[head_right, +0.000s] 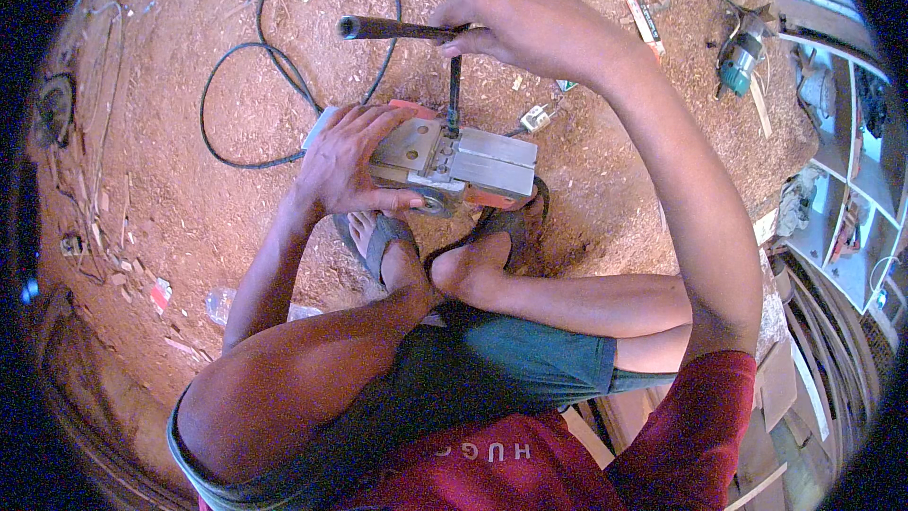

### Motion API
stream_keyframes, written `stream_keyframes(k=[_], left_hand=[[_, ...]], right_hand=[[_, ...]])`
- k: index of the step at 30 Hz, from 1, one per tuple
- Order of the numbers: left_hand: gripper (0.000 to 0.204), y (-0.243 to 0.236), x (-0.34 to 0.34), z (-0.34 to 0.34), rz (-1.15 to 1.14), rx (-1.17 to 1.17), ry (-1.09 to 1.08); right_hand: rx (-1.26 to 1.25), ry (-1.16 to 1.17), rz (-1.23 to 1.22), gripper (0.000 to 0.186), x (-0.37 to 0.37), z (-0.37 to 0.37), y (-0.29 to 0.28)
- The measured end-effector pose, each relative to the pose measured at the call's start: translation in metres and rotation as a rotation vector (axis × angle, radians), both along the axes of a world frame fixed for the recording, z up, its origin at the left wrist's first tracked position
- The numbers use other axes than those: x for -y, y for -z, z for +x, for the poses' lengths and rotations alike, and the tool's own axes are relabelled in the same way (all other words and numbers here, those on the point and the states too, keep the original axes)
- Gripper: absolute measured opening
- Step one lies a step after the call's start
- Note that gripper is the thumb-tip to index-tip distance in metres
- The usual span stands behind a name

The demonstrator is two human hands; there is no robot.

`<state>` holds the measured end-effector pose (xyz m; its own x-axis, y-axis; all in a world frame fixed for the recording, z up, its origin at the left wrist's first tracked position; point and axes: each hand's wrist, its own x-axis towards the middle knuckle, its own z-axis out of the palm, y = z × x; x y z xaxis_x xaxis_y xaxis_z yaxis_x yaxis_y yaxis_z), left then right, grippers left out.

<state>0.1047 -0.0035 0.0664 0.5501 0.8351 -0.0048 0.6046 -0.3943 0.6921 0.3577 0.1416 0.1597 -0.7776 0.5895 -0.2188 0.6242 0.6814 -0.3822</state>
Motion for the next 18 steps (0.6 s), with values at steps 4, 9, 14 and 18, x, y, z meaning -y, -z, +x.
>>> stream_keyframes(k=[4,9,14,18], left_hand=[[0.097,-0.0006,0.0002,-0.0001,-0.012,-0.006,0.000],[0.098,0.0013,0.0004,-0.0002,-0.015,0.000,-0.001],[0.099,0.0057,0.0020,-0.0009,0.001,-0.024,0.000],[0.099,0.0025,0.0010,-0.0003,-0.008,-0.020,0.007]], right_hand=[[-0.048,-0.048,-0.070,0.023,-0.0091,0.0052,0.0018],[-0.031,-0.040,-0.068,0.023,-0.0090,0.0062,0.0011],[0.038,-0.049,0.063,0.028,-0.0068,0.0069,-0.0012],[0.083,-0.027,0.036,0.036,-0.0065,-0.0008,-0.0048]])
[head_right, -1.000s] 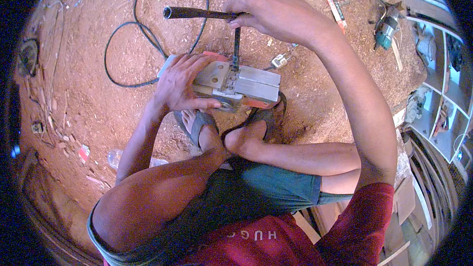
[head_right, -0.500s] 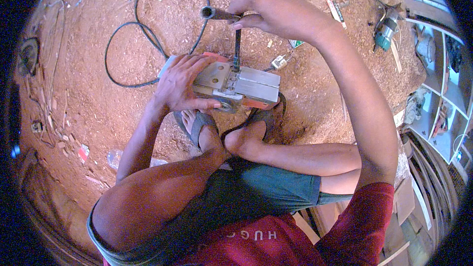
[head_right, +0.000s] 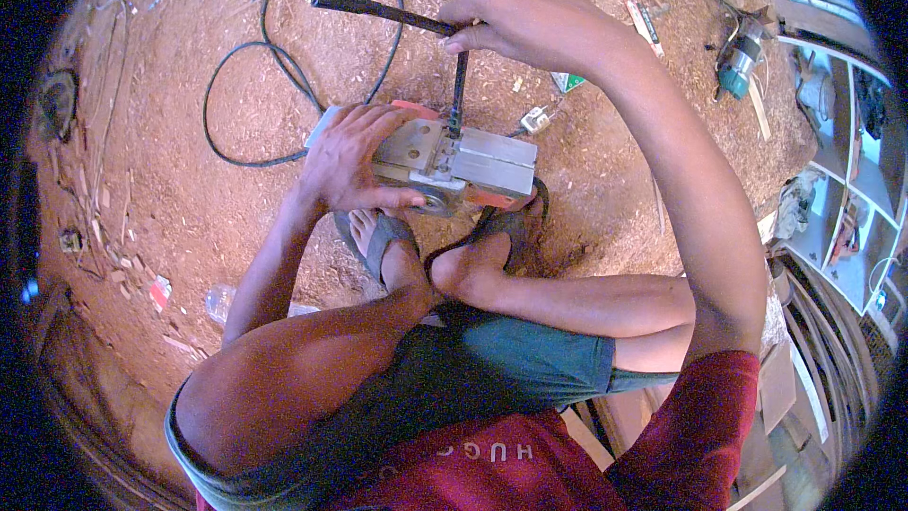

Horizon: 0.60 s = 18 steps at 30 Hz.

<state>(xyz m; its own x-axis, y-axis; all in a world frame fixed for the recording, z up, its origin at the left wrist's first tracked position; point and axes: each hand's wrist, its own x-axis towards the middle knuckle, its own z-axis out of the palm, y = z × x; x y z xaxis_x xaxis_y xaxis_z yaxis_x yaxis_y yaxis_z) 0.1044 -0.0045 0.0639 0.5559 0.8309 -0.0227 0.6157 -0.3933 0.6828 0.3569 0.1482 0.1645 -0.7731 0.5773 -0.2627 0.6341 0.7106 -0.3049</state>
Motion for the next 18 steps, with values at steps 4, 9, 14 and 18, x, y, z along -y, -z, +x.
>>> stream_keyframes(k=[4,9,14,18], left_hand=[[0.098,0.000,0.000,0.000,0.001,0.011,-0.002],[0.095,-0.004,0.000,0.000,-0.023,0.002,-0.007],[0.094,-0.004,0.000,0.001,-0.020,0.006,-0.015],[0.094,-0.001,0.002,0.001,0.010,0.013,-0.037]], right_hand=[[-0.043,0.022,-0.017,0.039,-0.001,-0.002,0.005],[-0.007,0.036,-0.006,0.039,-0.001,-0.005,0.005],[-0.066,0.096,0.078,0.040,0.005,-0.011,0.008],[-0.080,0.177,0.131,0.042,0.009,-0.014,0.011]])
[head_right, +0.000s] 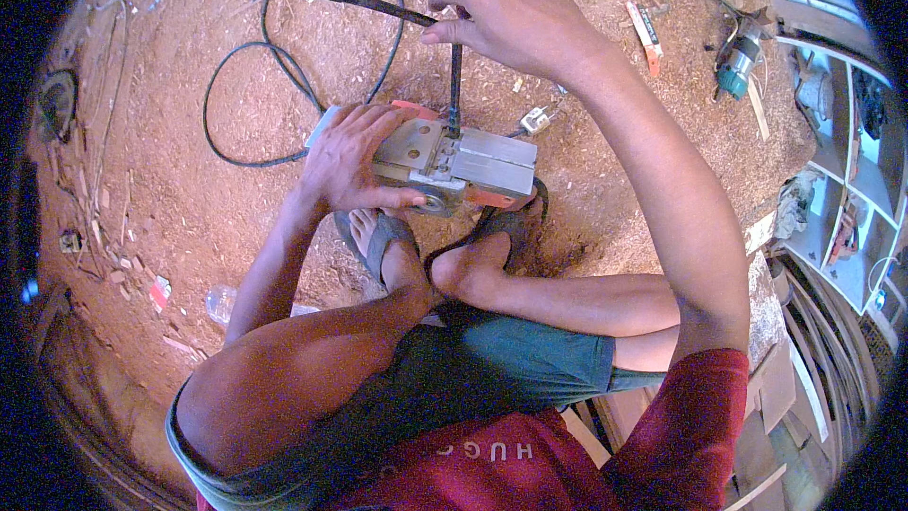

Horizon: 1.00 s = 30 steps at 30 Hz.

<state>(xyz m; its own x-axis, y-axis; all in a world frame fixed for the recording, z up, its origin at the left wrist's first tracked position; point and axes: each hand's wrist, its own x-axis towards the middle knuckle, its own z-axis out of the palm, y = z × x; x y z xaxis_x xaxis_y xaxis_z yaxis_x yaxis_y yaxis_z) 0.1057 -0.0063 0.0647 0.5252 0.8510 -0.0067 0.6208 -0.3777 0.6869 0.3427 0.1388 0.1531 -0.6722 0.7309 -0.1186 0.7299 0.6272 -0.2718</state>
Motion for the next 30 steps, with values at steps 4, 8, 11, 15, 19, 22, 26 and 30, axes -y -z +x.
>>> stream_keyframes(k=[4,8,11,15,19,22,26,30], left_hand=[[0.095,-0.003,-0.001,0.000,-0.021,-0.021,-0.002],[0.095,-0.004,-0.001,0.001,-0.034,-0.021,-0.013],[0.096,-0.005,-0.001,0.001,-0.028,-0.015,-0.020],[0.096,-0.003,-0.001,0.002,0.000,-0.009,-0.003],[0.096,-0.007,-0.005,0.003,-0.027,-0.002,0.021],[0.096,-0.007,-0.004,0.001,-0.038,-0.017,0.032],[0.097,-0.004,-0.003,-0.001,-0.005,-0.022,0.019],[0.100,-0.002,-0.003,-0.001,-0.020,-0.048,0.015]], right_hand=[[0.010,0.051,0.034,0.046,0.002,-0.004,0.003],[0.068,0.065,0.036,0.039,0.010,-0.008,0.002],[0.107,0.036,0.041,0.033,0.018,-0.010,-0.005],[-0.087,0.050,0.042,0.028,0.024,0.000,-0.008],[-0.325,-0.092,0.051,0.024,0.025,0.003,-0.009],[-0.314,-0.139,-0.015,0.023,0.031,0.002,-0.015],[-0.271,-0.163,-0.027,0.023,0.035,0.005,-0.015],[-0.311,-0.160,-0.072,0.021,0.037,0.006,-0.018]])
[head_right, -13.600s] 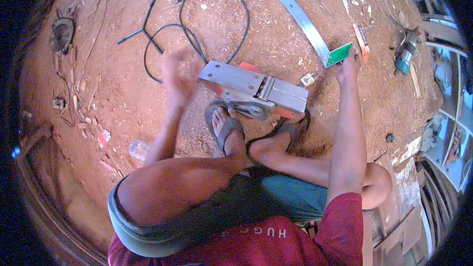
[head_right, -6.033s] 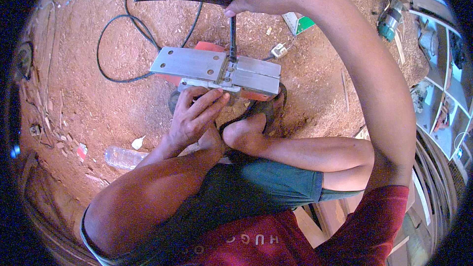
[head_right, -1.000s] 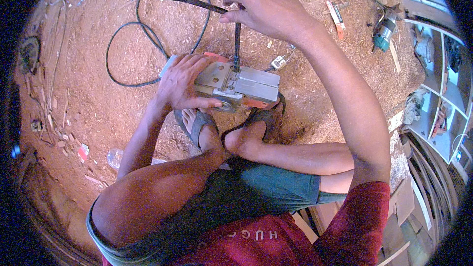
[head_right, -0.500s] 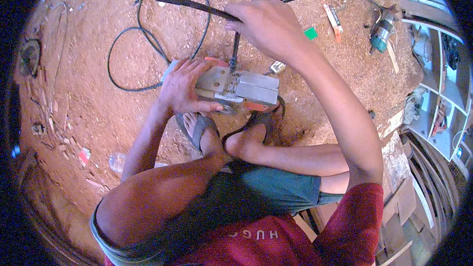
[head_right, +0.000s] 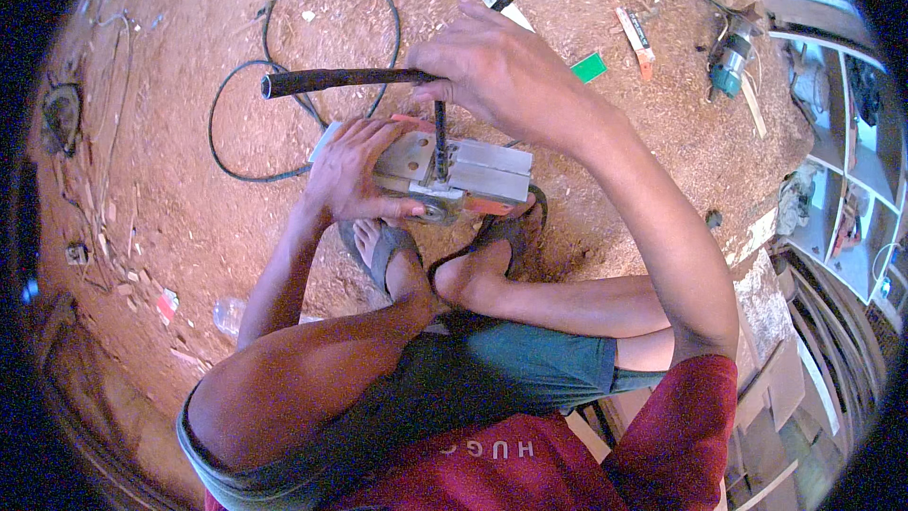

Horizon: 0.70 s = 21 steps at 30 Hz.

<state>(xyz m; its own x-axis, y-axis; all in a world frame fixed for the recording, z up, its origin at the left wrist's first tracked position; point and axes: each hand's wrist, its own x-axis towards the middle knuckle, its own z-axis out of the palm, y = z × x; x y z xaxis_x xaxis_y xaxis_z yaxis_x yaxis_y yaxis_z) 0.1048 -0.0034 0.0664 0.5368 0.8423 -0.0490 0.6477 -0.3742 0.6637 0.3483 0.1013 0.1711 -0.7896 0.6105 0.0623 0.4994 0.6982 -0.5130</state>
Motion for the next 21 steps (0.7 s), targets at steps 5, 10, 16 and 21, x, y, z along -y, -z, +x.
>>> stream_keyframes(k=[5,10,16,21], left_hand=[[0.105,0.002,0.000,0.000,0.025,0.004,0.013],[0.106,0.004,0.001,-0.001,0.042,0.005,0.018],[0.103,0.004,0.002,0.000,0.039,0.007,0.005],[0.098,-0.004,0.001,0.001,0.019,-0.003,0.002]], right_hand=[[0.025,-0.029,-0.033,0.022,0.001,0.000,-0.002],[-0.045,-0.064,0.066,0.026,0.002,0.002,0.008],[-0.141,-0.079,0.220,0.025,0.002,0.003,0.029],[0.034,-0.043,0.254,0.028,0.001,-0.001,0.036]])
